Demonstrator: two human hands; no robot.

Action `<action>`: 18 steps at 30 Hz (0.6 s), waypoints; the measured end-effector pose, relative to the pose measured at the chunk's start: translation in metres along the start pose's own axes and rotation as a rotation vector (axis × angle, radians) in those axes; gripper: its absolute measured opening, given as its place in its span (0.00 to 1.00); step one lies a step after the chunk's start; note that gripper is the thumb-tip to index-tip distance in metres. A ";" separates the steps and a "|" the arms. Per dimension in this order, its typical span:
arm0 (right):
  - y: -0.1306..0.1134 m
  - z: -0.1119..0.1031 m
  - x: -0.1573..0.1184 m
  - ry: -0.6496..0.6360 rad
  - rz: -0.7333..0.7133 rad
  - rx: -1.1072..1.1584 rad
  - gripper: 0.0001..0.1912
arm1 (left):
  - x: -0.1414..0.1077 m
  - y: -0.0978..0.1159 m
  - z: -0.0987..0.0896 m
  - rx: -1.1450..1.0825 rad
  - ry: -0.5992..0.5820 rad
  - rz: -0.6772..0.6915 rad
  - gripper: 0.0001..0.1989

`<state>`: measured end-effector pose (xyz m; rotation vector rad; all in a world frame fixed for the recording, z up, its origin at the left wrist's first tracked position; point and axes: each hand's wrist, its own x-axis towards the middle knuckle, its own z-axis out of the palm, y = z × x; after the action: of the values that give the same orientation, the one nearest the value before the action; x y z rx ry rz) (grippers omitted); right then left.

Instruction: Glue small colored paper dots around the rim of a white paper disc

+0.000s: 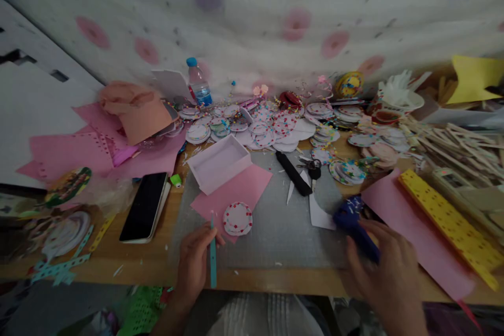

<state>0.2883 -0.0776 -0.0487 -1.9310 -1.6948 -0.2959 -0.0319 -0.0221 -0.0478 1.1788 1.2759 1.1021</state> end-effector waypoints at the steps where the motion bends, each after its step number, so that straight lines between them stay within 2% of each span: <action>1: -0.017 -0.002 0.001 0.033 -0.059 0.089 0.17 | -0.002 0.003 0.004 -0.023 0.020 -0.031 0.18; 3: -0.056 -0.003 0.003 -0.012 -0.204 0.255 0.16 | -0.004 0.011 0.013 -0.055 0.037 -0.073 0.17; 5: -0.094 0.001 0.007 -0.160 -0.363 0.386 0.12 | -0.005 0.022 0.025 -0.070 0.026 -0.072 0.17; 7: -0.124 0.007 0.015 -0.254 -0.607 0.444 0.09 | -0.007 0.033 0.035 -0.059 0.001 -0.035 0.16; 9: -0.143 0.013 0.026 -0.208 -0.790 0.453 0.10 | -0.008 0.041 0.041 -0.042 -0.001 0.007 0.17; 11: -0.152 0.019 0.037 -0.124 -0.874 0.434 0.15 | -0.009 0.045 0.043 -0.008 0.027 0.061 0.18; 13: -0.155 0.024 0.047 -0.102 -0.905 0.443 0.18 | -0.009 0.047 0.042 0.050 0.064 0.115 0.18; 18: -0.151 0.043 0.057 -0.222 -0.866 0.614 0.20 | -0.001 0.043 0.040 0.147 0.065 0.131 0.18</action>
<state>0.1444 0.0016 -0.0168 -0.7499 -2.3426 0.1378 0.0096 -0.0200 -0.0065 1.3621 1.3640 1.1657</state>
